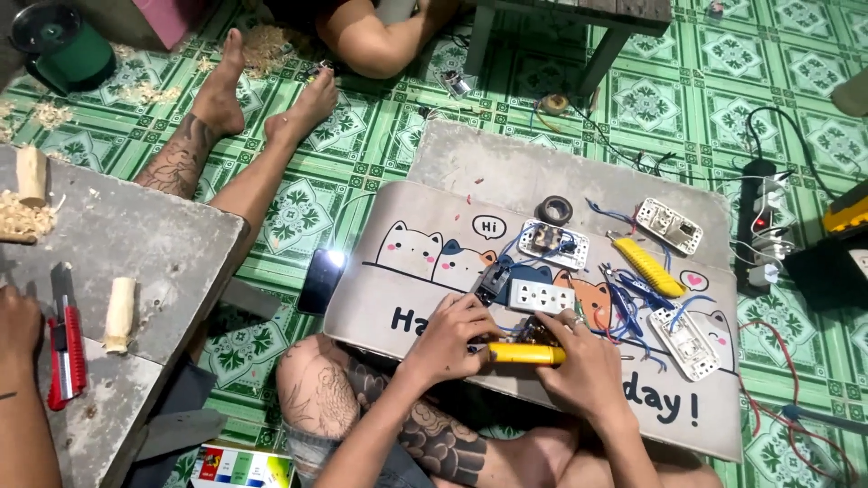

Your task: Securing wires into electrical outlets and a power strip using a screwdriver.

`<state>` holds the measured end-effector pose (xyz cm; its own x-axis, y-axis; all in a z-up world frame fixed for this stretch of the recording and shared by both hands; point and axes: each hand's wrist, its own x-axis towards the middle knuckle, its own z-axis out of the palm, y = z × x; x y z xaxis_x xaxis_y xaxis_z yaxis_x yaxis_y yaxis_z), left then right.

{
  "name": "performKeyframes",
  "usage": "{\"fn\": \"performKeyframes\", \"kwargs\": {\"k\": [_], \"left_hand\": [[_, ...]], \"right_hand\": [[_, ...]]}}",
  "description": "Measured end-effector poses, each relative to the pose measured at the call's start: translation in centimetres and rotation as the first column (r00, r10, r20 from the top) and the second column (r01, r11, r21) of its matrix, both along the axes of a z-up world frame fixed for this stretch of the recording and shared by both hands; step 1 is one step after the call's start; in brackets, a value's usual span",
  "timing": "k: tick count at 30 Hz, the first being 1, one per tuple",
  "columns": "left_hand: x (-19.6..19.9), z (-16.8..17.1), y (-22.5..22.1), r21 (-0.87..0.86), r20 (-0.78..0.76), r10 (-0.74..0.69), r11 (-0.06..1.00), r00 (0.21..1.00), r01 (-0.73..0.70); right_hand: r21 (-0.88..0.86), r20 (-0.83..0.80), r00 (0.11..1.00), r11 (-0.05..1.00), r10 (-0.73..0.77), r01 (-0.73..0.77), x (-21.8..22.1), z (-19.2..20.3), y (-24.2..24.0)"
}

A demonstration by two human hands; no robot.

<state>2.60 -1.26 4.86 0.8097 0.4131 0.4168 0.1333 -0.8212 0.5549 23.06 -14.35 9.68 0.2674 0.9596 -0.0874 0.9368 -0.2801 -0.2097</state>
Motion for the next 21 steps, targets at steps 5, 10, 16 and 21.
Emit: {"fn": "performKeyframes", "kwargs": {"k": [5,10,16,21], "left_hand": [[0.8,0.6,-0.2,0.105,0.003,0.046,0.993,0.999,-0.046],[1.0,-0.3,-0.2,0.205,-0.009,0.041,0.978,0.999,-0.038],[1.2,-0.4,-0.4,0.23,-0.019,0.076,0.971,0.997,-0.07],[1.3,-0.9,-0.3,0.262,-0.021,0.064,0.963,0.998,-0.057]], "right_hand": [[-0.037,-0.053,0.995,0.996,0.083,-0.085,0.5,-0.6,0.2],[0.042,0.032,0.97,0.969,0.242,-0.243,1.0,-2.1,0.3],[-0.044,0.011,0.951,0.95,0.31,-0.309,1.7,-2.5,-0.1],[0.001,-0.03,0.956,0.956,0.293,-0.293,0.9,-0.7,0.2]]}}
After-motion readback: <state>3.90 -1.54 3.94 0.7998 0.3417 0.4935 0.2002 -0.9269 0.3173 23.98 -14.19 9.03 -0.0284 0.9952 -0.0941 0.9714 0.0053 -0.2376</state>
